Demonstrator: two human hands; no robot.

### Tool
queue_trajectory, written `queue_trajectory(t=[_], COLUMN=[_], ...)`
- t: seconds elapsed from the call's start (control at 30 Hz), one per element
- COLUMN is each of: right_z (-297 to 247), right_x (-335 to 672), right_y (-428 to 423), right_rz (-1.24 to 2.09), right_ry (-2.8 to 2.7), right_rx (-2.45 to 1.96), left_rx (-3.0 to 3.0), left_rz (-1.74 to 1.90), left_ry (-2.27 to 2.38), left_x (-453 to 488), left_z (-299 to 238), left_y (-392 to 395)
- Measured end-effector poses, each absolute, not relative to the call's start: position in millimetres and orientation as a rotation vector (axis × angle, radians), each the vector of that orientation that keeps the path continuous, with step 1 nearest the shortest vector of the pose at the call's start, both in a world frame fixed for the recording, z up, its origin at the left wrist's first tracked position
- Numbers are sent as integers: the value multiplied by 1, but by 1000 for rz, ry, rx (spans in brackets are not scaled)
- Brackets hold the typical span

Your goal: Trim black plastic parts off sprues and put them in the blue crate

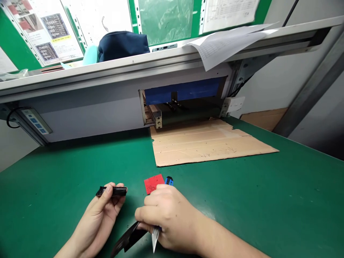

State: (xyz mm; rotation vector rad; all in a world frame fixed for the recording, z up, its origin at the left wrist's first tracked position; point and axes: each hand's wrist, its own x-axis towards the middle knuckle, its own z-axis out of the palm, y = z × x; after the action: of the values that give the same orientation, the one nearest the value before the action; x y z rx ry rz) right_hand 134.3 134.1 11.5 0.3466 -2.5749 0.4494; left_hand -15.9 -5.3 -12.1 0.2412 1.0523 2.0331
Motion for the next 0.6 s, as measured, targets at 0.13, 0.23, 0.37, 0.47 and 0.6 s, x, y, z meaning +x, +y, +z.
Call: queue_trajectory(t=[0.13, 0.23, 0.37, 0.47, 0.6], right_z=[10, 11, 12, 10, 11], right_x=[133, 133, 134, 133, 132], right_y=[142, 146, 149, 148, 144], right_rz=[594, 623, 632, 637, 695], right_ry=[-2549, -2570, -2569, -2533, -2441], right_rx=[318, 266, 231, 196, 12], left_rx=[197, 270, 714, 1006, 1050], left_rz=[1999, 1797, 1376, 1137, 1168], left_ry=[1020, 1014, 1132, 1110, 1202], left_x=[-15, -13, -9, -5, -5], left_z=[-5, -1, 6, 13, 10], left_y=[-7, -11, -12, -10, -7])
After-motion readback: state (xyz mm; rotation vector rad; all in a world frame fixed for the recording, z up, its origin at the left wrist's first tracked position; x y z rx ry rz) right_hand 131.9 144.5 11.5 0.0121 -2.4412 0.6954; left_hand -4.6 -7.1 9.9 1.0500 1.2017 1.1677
